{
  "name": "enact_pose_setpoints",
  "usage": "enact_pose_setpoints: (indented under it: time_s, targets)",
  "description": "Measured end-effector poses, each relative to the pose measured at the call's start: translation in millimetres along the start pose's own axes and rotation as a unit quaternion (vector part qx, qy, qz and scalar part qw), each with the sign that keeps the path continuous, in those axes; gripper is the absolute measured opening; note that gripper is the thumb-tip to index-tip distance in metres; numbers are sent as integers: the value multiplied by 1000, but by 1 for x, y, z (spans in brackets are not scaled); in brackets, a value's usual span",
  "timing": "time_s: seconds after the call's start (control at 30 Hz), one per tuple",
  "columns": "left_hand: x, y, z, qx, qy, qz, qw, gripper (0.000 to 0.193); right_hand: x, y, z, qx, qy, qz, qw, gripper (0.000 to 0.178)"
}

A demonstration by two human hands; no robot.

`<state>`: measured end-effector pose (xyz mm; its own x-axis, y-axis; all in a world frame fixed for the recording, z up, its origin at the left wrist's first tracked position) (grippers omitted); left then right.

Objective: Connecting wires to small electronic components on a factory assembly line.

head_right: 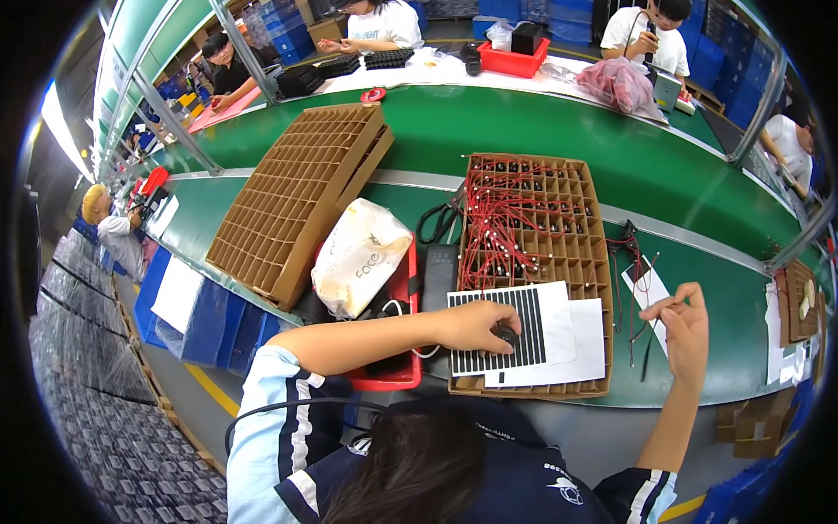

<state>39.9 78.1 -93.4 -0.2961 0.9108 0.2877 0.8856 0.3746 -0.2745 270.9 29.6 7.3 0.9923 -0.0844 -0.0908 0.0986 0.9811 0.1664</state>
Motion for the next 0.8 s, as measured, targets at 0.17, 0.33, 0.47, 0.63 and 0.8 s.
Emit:
enact_pose_setpoints:
  time_s: [0.17,0.33,0.47,0.63,0.8]
  targets:
    - [9,-16,-45,-42,-148,7,988,32,-18,-2,5,-2,-30,14,999,21]
    - [46,-35,-78,-157,-264,-71,949,35,-57,5,-1,-40,-67,50,996,35]
    - [71,-53,-106,-173,-288,-137,932,32,-74,4,2,-58,-83,80,992,32]
    - [82,-71,-119,-182,-306,-167,919,33,-70,4,-9,-78,-101,91,988,14]
    - [76,-81,-121,-174,-355,-171,903,28,-73,0,-13,-85,-97,102,986,7]
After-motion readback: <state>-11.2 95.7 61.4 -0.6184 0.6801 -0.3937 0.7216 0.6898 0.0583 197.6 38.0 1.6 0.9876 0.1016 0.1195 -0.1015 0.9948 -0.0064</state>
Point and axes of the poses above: each hand's wrist, its own y-axis towards the middle knuckle, its own x-axis out of the back of the hand, z = x × y, the point moved 9 cm from there along y, towards the middle knuckle, and after that the axes turned 3 degrees about -x, right-handed, at the moved point
